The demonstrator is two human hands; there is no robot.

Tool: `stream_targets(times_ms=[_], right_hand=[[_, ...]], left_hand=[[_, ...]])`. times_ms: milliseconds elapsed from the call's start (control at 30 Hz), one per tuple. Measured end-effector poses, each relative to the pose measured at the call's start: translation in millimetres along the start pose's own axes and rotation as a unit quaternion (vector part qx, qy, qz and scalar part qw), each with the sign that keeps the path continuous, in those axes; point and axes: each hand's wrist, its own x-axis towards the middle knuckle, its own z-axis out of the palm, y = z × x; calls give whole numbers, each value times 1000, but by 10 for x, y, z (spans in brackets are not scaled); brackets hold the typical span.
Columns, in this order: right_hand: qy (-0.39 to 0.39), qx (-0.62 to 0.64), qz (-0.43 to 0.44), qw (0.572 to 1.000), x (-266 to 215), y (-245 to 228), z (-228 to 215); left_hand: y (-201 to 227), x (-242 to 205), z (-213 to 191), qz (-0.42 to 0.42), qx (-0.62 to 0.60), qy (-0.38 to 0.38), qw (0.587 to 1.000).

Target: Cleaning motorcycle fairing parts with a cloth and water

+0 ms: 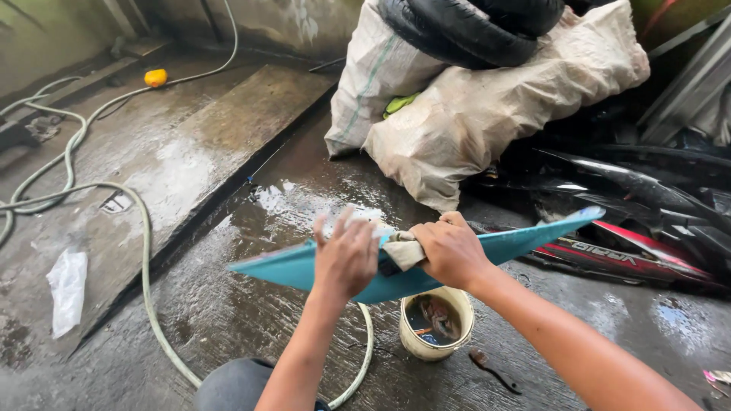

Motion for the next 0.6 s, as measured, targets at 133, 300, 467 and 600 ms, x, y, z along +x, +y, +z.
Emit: stream_targets(times_ms=[133, 300, 467, 600], right_hand=[[11, -30, -27, 999, -52, 132, 176], [23, -31, 27, 999, -131, 359, 279], [301, -17, 29, 953, -8, 206, -265], [298, -68, -49, 951, -210, -63, -101]], left_hand=[[-40, -141, 408, -1, -27, -71, 997], [70, -45, 350, -39, -137, -270, 952], [77, 74, 342, -75, -165, -301, 936], [-27, -18, 723, -141, -153, -361, 909]])
